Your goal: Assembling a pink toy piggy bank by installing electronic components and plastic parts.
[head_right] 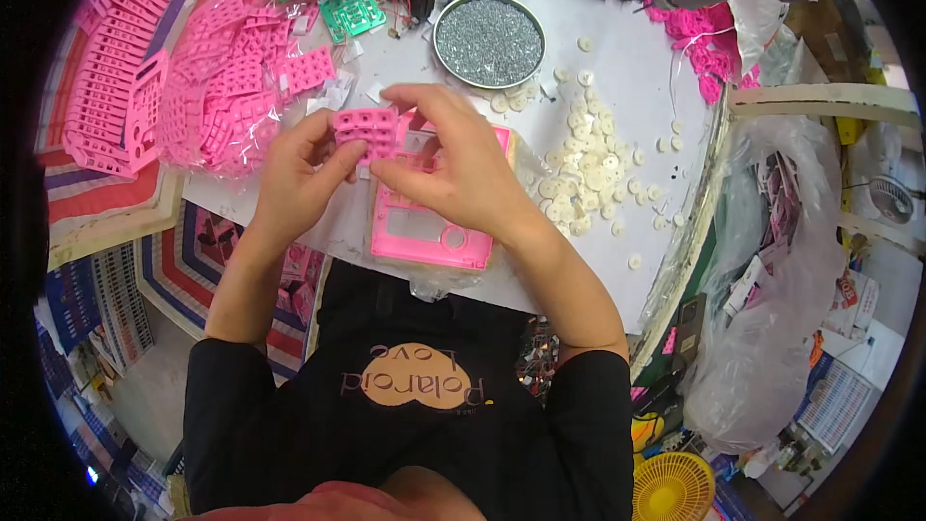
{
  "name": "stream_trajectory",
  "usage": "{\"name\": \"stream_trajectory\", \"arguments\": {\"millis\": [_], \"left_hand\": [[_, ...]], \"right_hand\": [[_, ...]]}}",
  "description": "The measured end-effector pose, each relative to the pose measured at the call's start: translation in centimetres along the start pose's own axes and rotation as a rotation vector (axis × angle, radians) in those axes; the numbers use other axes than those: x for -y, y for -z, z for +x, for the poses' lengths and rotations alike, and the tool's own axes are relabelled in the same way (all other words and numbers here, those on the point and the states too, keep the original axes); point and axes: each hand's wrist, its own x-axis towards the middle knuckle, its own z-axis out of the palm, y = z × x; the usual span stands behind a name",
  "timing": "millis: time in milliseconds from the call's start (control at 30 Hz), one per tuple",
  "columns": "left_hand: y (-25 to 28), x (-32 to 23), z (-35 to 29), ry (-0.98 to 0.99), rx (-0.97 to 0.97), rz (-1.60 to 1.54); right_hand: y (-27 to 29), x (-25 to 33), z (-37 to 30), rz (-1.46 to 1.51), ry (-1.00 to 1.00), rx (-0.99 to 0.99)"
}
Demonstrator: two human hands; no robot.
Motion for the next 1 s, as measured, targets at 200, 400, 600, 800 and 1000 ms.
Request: {"name": "stream_trajectory", "arguments": {"millis": [200,400,600,800,1000], "left_hand": [[-0.1,-1.2,-3.1,0.083,0.253,0.037],[0.4,-0.8,-5.3,-0.147,0.198,0.256],[0.8,-0.1,-5.7,-0.121,0.121,0.246],[1.3,0.4,-5.6,-0.11,0.066,0.238],[1.6,0.5,-5.9,-0.081,0.057,0.248]], "right_hand": [[1.2,1.2,-1.8,-0.259,0.174,0.222],[0.5,-0.9,-6.3,-0.393,0.618,0.082],[0.3,-1.2,-7.1,-0.272,0.427,0.149],[0.7,-2.6,-3.5,-0.381,-0.033,0.205],[-0.2,-2.8,-2.6,-0.643,0.083,0.161]]}}
